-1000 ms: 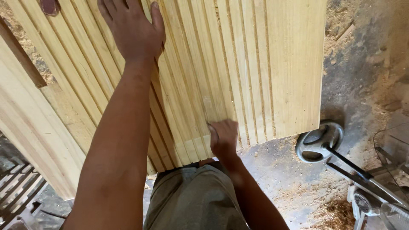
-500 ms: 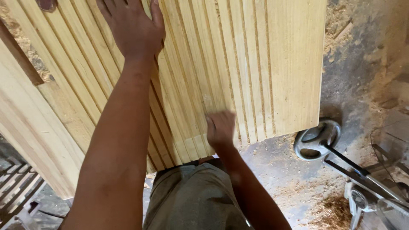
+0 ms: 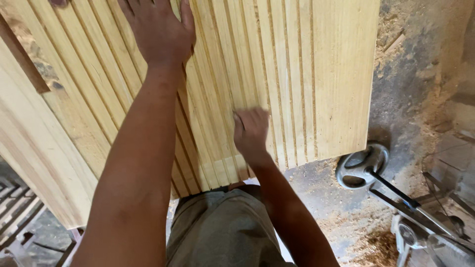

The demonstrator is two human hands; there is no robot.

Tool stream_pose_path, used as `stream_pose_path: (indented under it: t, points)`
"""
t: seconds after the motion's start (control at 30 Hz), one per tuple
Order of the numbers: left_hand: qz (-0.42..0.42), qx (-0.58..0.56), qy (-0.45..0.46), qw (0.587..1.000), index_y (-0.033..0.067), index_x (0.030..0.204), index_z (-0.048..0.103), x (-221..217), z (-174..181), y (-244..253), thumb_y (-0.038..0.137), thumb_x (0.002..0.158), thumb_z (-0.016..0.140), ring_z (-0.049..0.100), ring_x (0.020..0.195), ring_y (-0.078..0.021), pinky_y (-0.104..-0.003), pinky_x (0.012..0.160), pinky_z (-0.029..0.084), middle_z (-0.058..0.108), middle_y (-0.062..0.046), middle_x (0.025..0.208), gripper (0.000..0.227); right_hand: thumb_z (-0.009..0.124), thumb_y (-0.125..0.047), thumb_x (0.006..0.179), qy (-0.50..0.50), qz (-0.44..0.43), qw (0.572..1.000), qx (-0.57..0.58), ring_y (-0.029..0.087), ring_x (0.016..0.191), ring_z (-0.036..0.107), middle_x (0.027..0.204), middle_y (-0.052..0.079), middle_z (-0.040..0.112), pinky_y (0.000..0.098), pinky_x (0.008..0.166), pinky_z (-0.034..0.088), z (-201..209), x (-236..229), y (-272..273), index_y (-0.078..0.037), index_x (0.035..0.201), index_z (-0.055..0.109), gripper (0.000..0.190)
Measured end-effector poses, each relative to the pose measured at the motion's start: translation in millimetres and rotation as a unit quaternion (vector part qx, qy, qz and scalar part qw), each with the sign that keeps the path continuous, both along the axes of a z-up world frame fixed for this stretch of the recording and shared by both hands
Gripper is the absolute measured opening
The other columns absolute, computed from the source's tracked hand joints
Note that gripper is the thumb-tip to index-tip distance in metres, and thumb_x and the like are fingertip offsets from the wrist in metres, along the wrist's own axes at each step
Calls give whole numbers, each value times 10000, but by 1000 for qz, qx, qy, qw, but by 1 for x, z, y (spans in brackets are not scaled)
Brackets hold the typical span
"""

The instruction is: The person sands a large wooden board with vertical grooves using a sanding block. They move the sanding block back and forth along the grooves, covering different sections of the board. The person occasionally adjusts their position and the board's orientation to reach different areas.

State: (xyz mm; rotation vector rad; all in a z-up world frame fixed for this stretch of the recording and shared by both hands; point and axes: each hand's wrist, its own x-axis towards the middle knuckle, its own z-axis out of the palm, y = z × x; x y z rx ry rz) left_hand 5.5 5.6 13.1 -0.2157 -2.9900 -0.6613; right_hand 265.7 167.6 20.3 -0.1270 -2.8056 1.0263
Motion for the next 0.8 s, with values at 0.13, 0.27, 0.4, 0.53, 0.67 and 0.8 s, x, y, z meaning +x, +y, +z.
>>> stream_pose_path:
  t: [0.13,0.27,0.4,0.53,0.67,0.8]
  points:
    - [-7,-10,49,999,-34,1499,470,-2,-1,0,292,1081,641,350,1415,-508,-624,1226,183,452,-314,1497,556,659,-19,923,-8,16,1000,-1,334,849,580,876,116,664,469,823,409,9,7,3,-40,955,683,45]
    - [-18,-29,61,998,-48,1566,395,-1,-3,-4,268,1080,605,319,1466,-499,-613,1256,176,391,-320,1566,617,652,-34,926,-30,12,999,-21,313,834,588,853,113,643,446,823,435,29,34,1,-32,1009,700,96]
    - [-14,-11,48,999,-33,1570,386,-2,1,0,293,1092,642,311,1476,-488,-604,1269,177,382,-298,1579,632,677,-37,912,-5,2,1000,8,345,845,579,845,122,643,483,845,411,7,7,2,-51,929,677,23]
    - [-12,7,21,1000,-3,1513,414,0,9,-1,309,1088,678,318,1441,-482,-603,1233,186,393,-281,1539,590,667,-21,932,4,16,1000,-2,339,878,593,901,120,670,480,871,418,-6,3,3,-53,964,678,47]
    - [2,-35,-6,999,-20,1532,389,0,7,0,324,1091,628,316,1465,-480,-606,1260,185,382,-281,1553,608,657,-26,921,-12,7,1000,2,309,855,603,923,101,687,465,873,435,15,44,3,-65,983,687,79]
    - [2,-38,3,999,-44,1571,353,-1,-3,2,343,1124,598,308,1485,-487,-621,1273,174,357,-309,1588,640,673,-27,916,8,8,1000,22,327,865,589,877,108,663,470,863,412,7,22,0,-56,981,692,74]
